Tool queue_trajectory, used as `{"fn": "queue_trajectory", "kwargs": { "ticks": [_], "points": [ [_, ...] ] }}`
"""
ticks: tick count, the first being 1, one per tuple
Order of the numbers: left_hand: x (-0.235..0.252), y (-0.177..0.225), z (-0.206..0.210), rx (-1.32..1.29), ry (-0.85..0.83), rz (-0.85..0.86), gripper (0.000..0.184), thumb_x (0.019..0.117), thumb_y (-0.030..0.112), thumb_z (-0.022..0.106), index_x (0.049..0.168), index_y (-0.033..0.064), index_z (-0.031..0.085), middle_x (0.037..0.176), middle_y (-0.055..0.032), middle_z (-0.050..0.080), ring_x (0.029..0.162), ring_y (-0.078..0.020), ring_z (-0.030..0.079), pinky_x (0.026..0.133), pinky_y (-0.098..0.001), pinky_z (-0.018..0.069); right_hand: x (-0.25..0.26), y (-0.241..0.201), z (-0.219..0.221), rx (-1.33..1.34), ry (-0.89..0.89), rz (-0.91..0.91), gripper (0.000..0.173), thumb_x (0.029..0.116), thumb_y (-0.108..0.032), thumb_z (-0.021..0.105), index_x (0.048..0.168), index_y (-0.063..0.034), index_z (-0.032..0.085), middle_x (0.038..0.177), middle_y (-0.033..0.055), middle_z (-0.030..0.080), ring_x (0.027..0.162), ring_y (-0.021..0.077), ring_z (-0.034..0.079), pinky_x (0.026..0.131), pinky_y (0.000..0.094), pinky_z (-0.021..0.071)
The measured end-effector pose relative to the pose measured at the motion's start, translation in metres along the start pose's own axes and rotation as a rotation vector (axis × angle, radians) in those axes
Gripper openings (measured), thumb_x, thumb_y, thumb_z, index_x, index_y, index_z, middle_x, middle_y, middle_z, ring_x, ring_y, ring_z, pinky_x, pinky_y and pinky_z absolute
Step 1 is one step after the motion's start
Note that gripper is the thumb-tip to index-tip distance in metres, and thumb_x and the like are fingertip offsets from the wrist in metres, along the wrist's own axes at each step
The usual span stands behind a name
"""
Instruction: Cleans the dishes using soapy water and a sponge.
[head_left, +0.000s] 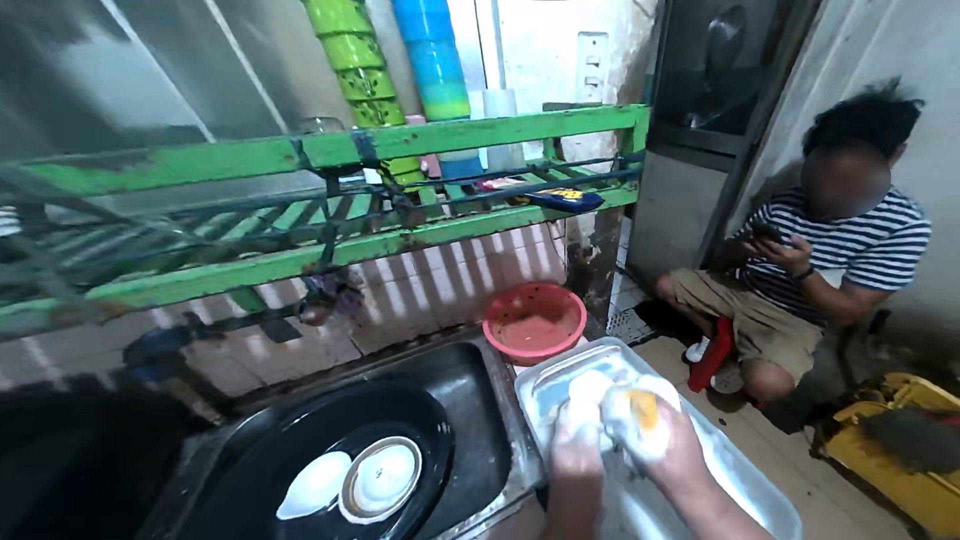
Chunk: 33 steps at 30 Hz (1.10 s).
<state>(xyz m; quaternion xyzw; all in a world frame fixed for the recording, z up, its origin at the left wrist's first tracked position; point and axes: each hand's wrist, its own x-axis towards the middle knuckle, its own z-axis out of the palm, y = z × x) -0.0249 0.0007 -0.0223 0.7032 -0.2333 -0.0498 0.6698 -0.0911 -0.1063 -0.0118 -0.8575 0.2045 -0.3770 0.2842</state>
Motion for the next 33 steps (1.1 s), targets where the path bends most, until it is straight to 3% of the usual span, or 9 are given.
{"fn": "queue_trajectory", "kwargs": {
  "ticks": [4,9,14,20,23,26,28,30,33],
  "points": [
    [-0.001,0.014,0.004,-0.148,-0.041,-0.205,0.035,0.0978,0.005,0.057,0.127,-0.0135,0.059,0.118,-0.0221,0.067,0.107,-0.0145,0.066,0.096,-0.0281,0.0528,0.046,-0.009,-0.011,0.154,-0.244,0.630,0.036,0.0975,-0.009,0.065,0.129,0.0064,0.059,0.113,0.0243,0.065,0.104,0.0316,0.064,0.094,0.0486,0.0504],
    [0.008,-0.002,-0.003,-0.083,-0.077,-0.156,0.035,0.0980,0.003,0.052,0.130,-0.0108,0.058,0.121,-0.0198,0.067,0.110,-0.0146,0.066,0.098,-0.0309,0.0536,0.002,-0.010,0.011,0.005,-0.049,0.069,0.044,0.0845,-0.030,0.074,0.113,0.0034,0.071,0.107,0.0188,0.073,0.105,0.0285,0.070,0.096,0.0448,0.0559],
    [-0.005,0.029,-0.006,0.013,-0.237,-0.211,0.031,0.0985,0.007,0.058,0.123,-0.0114,0.063,0.115,-0.0202,0.069,0.106,-0.0156,0.067,0.096,-0.0295,0.0529,0.051,-0.001,-0.014,0.078,-0.292,0.711,0.040,0.1001,-0.009,0.063,0.137,0.0048,0.054,0.126,0.0263,0.063,0.119,0.0354,0.060,0.105,0.0519,0.0453],
    [0.017,0.018,-0.018,0.147,-0.403,-0.203,0.031,0.1011,0.008,0.051,0.124,-0.0104,0.062,0.114,-0.0188,0.068,0.108,-0.0156,0.065,0.099,-0.0325,0.0506,0.014,-0.028,-0.010,0.023,-0.276,0.179,0.049,0.0860,-0.032,0.074,0.120,0.0031,0.068,0.107,0.0181,0.073,0.104,0.0292,0.071,0.094,0.0491,0.0559],
    [0.015,0.020,-0.021,-0.130,-0.384,-0.255,0.031,0.0971,0.004,0.057,0.124,-0.0096,0.061,0.111,-0.0115,0.069,0.101,-0.0073,0.065,0.094,-0.0256,0.0533,0.035,-0.013,-0.021,0.331,-0.273,0.579,0.045,0.0939,-0.006,0.066,0.136,0.0056,0.055,0.118,0.0203,0.066,0.107,0.0240,0.065,0.096,0.0419,0.0529],
    [0.014,0.021,-0.025,-0.326,-0.415,-0.325,0.028,0.0906,-0.004,0.061,0.118,-0.0058,0.059,0.095,-0.0016,0.067,0.087,-0.0035,0.065,0.082,-0.0230,0.0559,0.047,0.001,-0.028,0.455,-0.204,0.738,0.032,0.1034,-0.005,0.053,0.135,-0.0004,0.053,0.109,0.0119,0.064,0.093,0.0141,0.063,0.082,0.0326,0.0548],
    [0.021,0.009,-0.037,-0.363,-0.601,-0.344,0.038,0.0864,-0.001,0.067,0.123,-0.0036,0.058,0.101,-0.0022,0.069,0.093,-0.0068,0.068,0.086,-0.0266,0.0578,0.050,-0.014,-0.034,0.201,-0.347,0.584,0.042,0.0951,-0.007,0.067,0.134,0.0023,0.057,0.115,0.0190,0.067,0.105,0.0249,0.065,0.095,0.0440,0.0526],
    [0.029,0.006,-0.046,-0.339,-0.726,-0.357,0.029,0.0856,0.000,0.071,0.114,0.0029,0.064,0.096,0.0023,0.072,0.090,-0.0056,0.069,0.084,-0.0264,0.0591,0.052,-0.038,-0.034,-0.091,-0.557,0.370,0.045,0.0909,-0.032,0.073,0.126,-0.0051,0.064,0.112,0.0160,0.070,0.108,0.0304,0.067,0.096,0.0543,0.0527],
    [0.027,0.020,-0.043,-0.307,-0.639,-0.328,0.019,0.0798,-0.003,0.069,0.096,0.0078,0.066,0.084,0.0066,0.072,0.079,-0.0019,0.069,0.075,-0.0229,0.0589,0.045,-0.045,-0.029,-0.075,-0.535,0.178,0.040,0.0883,-0.038,0.073,0.115,-0.0079,0.070,0.106,0.0126,0.071,0.104,0.0289,0.068,0.093,0.0539,0.0531]
  ]
}}
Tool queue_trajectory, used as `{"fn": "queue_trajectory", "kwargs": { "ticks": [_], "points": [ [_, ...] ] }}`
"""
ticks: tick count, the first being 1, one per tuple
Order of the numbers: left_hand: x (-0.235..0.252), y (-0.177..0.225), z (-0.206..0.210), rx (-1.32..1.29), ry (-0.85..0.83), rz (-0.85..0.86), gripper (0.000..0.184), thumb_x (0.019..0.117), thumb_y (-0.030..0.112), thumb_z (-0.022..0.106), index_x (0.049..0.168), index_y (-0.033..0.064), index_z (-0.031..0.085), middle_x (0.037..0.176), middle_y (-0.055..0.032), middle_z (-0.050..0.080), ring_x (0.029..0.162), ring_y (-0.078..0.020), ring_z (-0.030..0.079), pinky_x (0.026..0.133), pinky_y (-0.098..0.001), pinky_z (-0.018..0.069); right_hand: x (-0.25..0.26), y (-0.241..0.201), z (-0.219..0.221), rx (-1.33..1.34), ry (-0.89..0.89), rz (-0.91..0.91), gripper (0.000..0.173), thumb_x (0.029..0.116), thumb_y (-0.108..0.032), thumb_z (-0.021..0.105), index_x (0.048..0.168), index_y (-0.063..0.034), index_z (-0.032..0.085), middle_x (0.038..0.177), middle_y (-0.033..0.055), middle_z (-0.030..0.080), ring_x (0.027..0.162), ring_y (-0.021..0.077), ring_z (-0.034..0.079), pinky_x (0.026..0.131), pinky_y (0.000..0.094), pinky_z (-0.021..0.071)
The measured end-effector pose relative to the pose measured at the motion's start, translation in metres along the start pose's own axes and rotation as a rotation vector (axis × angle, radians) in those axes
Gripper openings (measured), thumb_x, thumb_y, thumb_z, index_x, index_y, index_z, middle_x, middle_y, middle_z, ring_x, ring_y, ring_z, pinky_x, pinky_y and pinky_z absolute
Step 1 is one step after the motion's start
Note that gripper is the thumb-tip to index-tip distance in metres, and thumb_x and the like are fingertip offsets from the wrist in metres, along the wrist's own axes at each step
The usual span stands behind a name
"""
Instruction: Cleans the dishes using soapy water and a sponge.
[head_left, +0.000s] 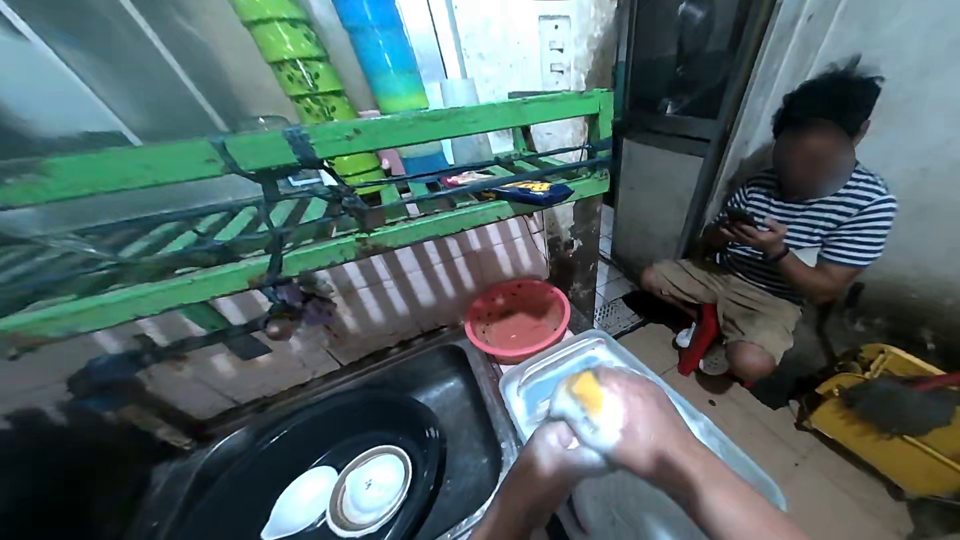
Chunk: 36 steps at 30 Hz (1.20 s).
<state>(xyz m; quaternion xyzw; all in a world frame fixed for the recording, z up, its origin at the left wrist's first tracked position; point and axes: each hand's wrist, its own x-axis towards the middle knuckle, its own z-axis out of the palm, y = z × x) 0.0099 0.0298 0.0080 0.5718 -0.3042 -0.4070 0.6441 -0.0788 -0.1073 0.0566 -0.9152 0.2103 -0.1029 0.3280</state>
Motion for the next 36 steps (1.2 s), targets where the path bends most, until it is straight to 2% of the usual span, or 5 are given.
{"fn": "queue_trajectory", "kwargs": {
  "ticks": [8,19,26,31,36],
  "points": [
    [0.016,-0.023,0.042,-0.088,0.500,0.070,0.026,0.1000,0.009,0.051,0.119,-0.0050,0.062,0.093,-0.0087,0.069,0.080,-0.0105,0.067,0.073,-0.0300,0.0586,-0.010,0.033,0.055,0.229,0.516,-0.017,0.052,0.0837,-0.033,0.073,0.119,0.0047,0.067,0.101,0.0151,0.074,0.097,0.0242,0.072,0.088,0.0447,0.0584],
    [0.008,-0.022,0.039,0.211,0.331,0.036,0.029,0.0983,0.009,0.055,0.121,-0.0046,0.065,0.105,-0.0091,0.071,0.097,-0.0075,0.067,0.090,-0.0281,0.0545,-0.006,0.032,0.036,0.275,0.329,0.145,0.050,0.0840,-0.022,0.075,0.125,0.0039,0.064,0.111,0.0200,0.071,0.107,0.0298,0.068,0.096,0.0505,0.0538],
    [0.010,-0.015,0.023,-0.248,0.277,0.133,0.022,0.0902,0.006,0.054,0.109,-0.0017,0.062,0.085,-0.0020,0.070,0.075,-0.0081,0.068,0.070,-0.0279,0.0598,0.002,0.048,0.017,0.948,0.372,0.383,0.028,0.1055,-0.010,0.050,0.133,-0.0054,0.053,0.094,0.0048,0.064,0.075,0.0079,0.063,0.066,0.0273,0.0557],
    [0.031,-0.040,0.006,-0.425,0.205,-0.010,0.049,0.1097,0.024,0.039,0.158,0.0128,0.036,0.144,-0.0138,0.055,0.123,-0.0264,0.061,0.096,-0.0471,0.0575,-0.003,0.046,0.020,0.751,0.594,0.109,0.047,0.0890,-0.013,0.072,0.131,-0.0010,0.055,0.099,0.0061,0.068,0.082,0.0098,0.067,0.072,0.0303,0.0590],
    [0.042,-0.038,0.027,-0.860,0.377,-0.166,0.050,0.1093,0.050,0.032,0.138,0.0119,0.047,0.119,-0.0166,0.062,0.106,-0.0307,0.065,0.085,-0.0520,0.0566,-0.023,0.049,0.036,0.556,0.402,0.081,0.059,0.0804,-0.020,0.078,0.129,0.0070,0.056,0.106,0.0083,0.070,0.094,0.0053,0.067,0.086,0.0254,0.0568]
  ]
}}
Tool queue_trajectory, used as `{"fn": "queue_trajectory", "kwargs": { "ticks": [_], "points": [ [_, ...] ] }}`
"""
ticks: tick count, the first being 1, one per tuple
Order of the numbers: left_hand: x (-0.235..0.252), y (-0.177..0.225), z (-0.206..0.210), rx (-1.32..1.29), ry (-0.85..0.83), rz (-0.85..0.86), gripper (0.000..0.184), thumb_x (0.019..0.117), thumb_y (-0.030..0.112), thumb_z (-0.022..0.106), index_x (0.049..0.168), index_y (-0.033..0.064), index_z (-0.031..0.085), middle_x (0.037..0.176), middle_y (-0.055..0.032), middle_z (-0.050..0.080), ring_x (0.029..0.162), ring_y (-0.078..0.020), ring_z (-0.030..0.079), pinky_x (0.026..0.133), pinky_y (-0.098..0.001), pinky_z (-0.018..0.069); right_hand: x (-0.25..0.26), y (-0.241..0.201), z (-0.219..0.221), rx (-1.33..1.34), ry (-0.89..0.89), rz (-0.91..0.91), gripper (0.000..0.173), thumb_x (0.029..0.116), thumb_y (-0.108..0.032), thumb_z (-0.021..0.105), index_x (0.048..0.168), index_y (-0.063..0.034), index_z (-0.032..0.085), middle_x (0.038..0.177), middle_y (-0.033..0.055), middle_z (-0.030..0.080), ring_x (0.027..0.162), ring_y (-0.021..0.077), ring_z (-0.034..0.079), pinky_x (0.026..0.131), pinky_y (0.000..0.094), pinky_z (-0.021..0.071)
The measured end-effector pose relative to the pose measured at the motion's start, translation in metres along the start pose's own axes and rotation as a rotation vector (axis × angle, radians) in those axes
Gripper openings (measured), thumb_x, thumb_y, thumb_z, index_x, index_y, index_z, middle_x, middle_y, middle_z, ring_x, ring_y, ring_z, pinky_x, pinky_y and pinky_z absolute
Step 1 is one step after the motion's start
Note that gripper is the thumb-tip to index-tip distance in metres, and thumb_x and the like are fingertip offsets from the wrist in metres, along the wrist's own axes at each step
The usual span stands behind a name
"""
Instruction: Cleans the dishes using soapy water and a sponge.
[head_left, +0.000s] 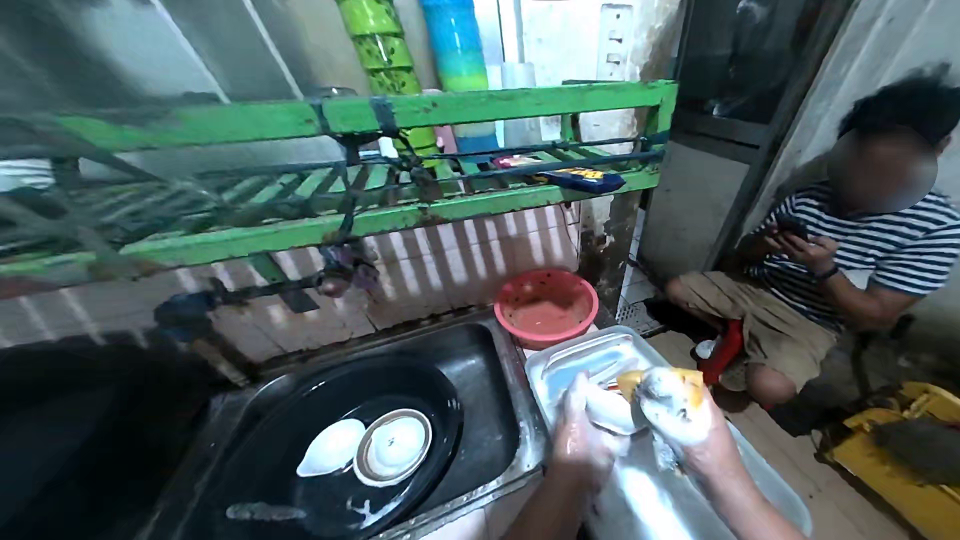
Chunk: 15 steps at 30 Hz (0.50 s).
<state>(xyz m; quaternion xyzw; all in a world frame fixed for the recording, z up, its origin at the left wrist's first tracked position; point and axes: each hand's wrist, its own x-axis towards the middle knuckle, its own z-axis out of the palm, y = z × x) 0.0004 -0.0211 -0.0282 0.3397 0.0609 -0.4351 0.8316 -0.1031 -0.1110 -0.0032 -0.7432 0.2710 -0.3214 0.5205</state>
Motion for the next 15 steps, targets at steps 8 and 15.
{"fn": "queue_trajectory", "kwargs": {
  "ticks": [8,15],
  "points": [
    [0.010,0.019,-0.014,0.134,-0.011,0.116,0.046,0.1094,0.030,0.039,0.154,0.0219,0.042,0.141,-0.0161,0.057,0.125,-0.0334,0.059,0.100,-0.0574,0.0520,-0.003,0.063,-0.062,-0.884,-0.585,0.251,0.051,0.0995,-0.028,0.062,0.145,-0.0056,0.055,0.140,0.0302,0.056,0.134,0.0488,0.050,0.112,0.0651,0.0380],
    [0.009,-0.004,-0.016,0.483,-0.128,0.318,0.051,0.1064,0.025,0.036,0.155,0.0098,0.043,0.156,-0.0095,0.047,0.139,-0.0199,0.050,0.111,-0.0415,0.0468,0.001,0.033,-0.035,-0.361,0.049,-0.248,0.040,0.0905,-0.021,0.071,0.120,0.0060,0.068,0.113,0.0180,0.072,0.107,0.0213,0.070,0.098,0.0387,0.0560]
  ]
}}
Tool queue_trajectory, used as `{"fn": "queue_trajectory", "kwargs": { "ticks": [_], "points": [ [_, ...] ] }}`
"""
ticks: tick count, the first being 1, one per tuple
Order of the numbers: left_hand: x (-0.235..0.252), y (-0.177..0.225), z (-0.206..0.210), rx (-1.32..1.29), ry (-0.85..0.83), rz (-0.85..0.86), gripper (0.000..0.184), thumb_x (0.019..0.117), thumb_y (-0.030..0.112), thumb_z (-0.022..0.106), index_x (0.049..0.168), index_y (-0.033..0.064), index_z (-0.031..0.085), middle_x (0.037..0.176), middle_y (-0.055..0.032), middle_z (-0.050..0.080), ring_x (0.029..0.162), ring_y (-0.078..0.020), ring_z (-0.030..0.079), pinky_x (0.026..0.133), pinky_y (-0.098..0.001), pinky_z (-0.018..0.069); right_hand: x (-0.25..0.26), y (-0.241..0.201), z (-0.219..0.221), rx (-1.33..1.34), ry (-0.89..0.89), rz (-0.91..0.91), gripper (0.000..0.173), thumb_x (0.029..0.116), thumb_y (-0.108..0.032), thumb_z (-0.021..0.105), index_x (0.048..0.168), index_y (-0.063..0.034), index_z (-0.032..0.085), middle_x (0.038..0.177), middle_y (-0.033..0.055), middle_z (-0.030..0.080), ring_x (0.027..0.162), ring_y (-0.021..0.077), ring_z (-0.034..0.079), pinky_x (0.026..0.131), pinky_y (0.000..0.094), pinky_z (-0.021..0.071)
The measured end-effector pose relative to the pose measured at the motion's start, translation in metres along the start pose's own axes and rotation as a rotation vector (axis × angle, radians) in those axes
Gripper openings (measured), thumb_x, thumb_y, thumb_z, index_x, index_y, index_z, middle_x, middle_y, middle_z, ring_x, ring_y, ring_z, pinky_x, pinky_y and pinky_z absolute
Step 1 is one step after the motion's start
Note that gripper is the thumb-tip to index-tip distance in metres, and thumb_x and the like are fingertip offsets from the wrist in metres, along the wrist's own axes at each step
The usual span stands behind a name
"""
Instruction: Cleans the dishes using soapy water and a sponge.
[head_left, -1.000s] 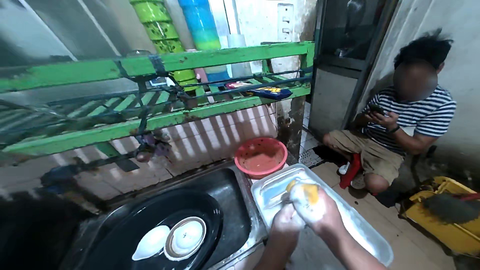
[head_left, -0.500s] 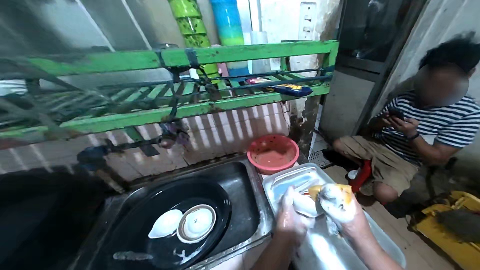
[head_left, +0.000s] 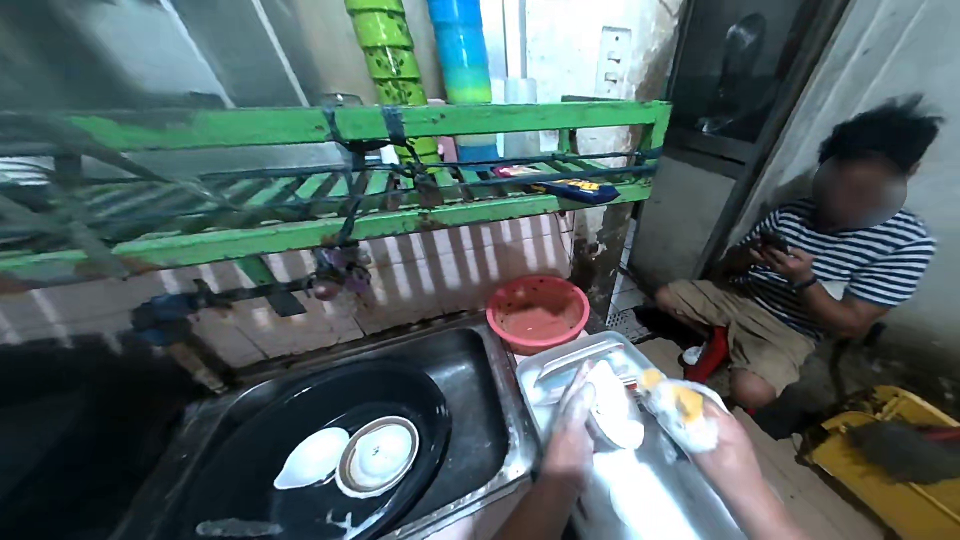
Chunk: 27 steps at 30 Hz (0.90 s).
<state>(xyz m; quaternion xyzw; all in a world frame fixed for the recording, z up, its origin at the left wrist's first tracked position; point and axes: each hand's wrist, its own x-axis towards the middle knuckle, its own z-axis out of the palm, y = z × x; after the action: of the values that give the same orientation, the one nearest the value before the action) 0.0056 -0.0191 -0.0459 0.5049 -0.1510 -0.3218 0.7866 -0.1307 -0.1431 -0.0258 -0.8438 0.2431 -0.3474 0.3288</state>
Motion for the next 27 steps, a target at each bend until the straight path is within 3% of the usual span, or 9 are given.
{"fn": "queue_trajectory", "kwargs": {
  "ticks": [3,9,11,15,18,21,22,24,27],
  "points": [
    [-0.012,-0.009,0.027,0.230,-0.052,0.138,0.052,0.1032,0.023,0.041,0.151,0.0036,0.047,0.158,-0.0148,0.043,0.143,-0.0190,0.044,0.116,-0.0377,0.0398,0.023,-0.022,0.020,0.071,0.003,0.220,0.042,0.0914,-0.009,0.071,0.128,0.0095,0.061,0.121,0.0248,0.067,0.116,0.0309,0.065,0.105,0.0465,0.0500],
    [-0.014,0.013,0.039,0.468,0.042,0.141,0.044,0.1108,0.018,0.031,0.141,-0.0019,0.057,0.145,-0.0201,0.055,0.139,-0.0254,0.049,0.118,-0.0405,0.0352,0.007,-0.030,0.057,0.213,-0.032,0.421,0.064,0.0864,-0.011,0.076,0.140,0.0089,0.048,0.131,0.0231,0.062,0.123,0.0254,0.061,0.109,0.0399,0.0472],
    [-0.013,0.011,0.036,0.485,0.041,0.160,0.043,0.1100,0.019,0.034,0.139,-0.0017,0.058,0.144,-0.0198,0.056,0.137,-0.0249,0.050,0.117,-0.0406,0.0367,0.004,-0.033,0.057,0.226,-0.025,0.414,0.065,0.0839,-0.011,0.077,0.139,0.0087,0.049,0.127,0.0219,0.065,0.120,0.0242,0.063,0.106,0.0391,0.0492],
    [-0.013,-0.022,0.027,0.530,0.033,0.549,0.049,0.0989,0.023,0.043,0.137,-0.0036,0.060,0.143,-0.0230,0.056,0.138,-0.0295,0.049,0.117,-0.0430,0.0370,0.009,-0.054,0.049,0.553,0.031,0.571,0.047,0.0933,0.002,0.066,0.137,0.0027,0.049,0.117,0.0137,0.067,0.105,0.0132,0.067,0.091,0.0307,0.0572],
    [-0.012,-0.002,0.024,0.395,0.001,0.281,0.042,0.1056,0.012,0.035,0.136,-0.0048,0.059,0.138,-0.0194,0.060,0.131,-0.0224,0.055,0.114,-0.0378,0.0409,-0.003,-0.049,0.038,0.300,-0.172,0.348,0.054,0.0877,-0.004,0.070,0.137,0.0094,0.052,0.126,0.0205,0.065,0.117,0.0204,0.064,0.104,0.0350,0.0507],
    [-0.004,0.025,0.016,0.174,-0.112,-0.129,0.035,0.1117,0.022,0.037,0.121,-0.0001,0.062,0.107,-0.0111,0.069,0.098,-0.0150,0.067,0.088,-0.0329,0.0572,-0.021,-0.035,0.032,0.122,-0.228,-0.070,0.048,0.0821,-0.013,0.074,0.123,0.0106,0.065,0.115,0.0229,0.072,0.109,0.0269,0.070,0.100,0.0411,0.0542],
    [-0.004,0.027,0.017,0.209,-0.149,-0.136,0.036,0.1118,0.024,0.037,0.122,-0.0002,0.062,0.108,-0.0111,0.068,0.098,-0.0147,0.067,0.088,-0.0329,0.0568,-0.023,-0.032,0.032,0.162,-0.193,-0.057,0.048,0.0811,-0.011,0.074,0.122,0.0117,0.065,0.114,0.0225,0.072,0.108,0.0248,0.070,0.099,0.0388,0.0548],
    [-0.006,0.018,0.020,0.388,-0.213,0.039,0.041,0.1115,0.023,0.035,0.139,0.0020,0.058,0.135,-0.0110,0.062,0.124,-0.0137,0.058,0.108,-0.0335,0.0463,-0.012,-0.041,0.027,0.363,-0.117,0.317,0.050,0.0868,0.003,0.064,0.134,0.0124,0.052,0.118,0.0214,0.066,0.106,0.0200,0.066,0.094,0.0349,0.0545],
    [-0.005,-0.011,0.031,0.454,-0.175,0.348,0.054,0.1007,0.030,0.040,0.146,0.0027,0.053,0.151,-0.0163,0.049,0.142,-0.0229,0.044,0.119,-0.0406,0.0352,0.012,-0.059,0.022,0.560,0.042,0.659,0.038,0.1016,-0.001,0.053,0.139,-0.0031,0.047,0.108,0.0100,0.066,0.090,0.0116,0.066,0.077,0.0310,0.0582]
  ]
}}
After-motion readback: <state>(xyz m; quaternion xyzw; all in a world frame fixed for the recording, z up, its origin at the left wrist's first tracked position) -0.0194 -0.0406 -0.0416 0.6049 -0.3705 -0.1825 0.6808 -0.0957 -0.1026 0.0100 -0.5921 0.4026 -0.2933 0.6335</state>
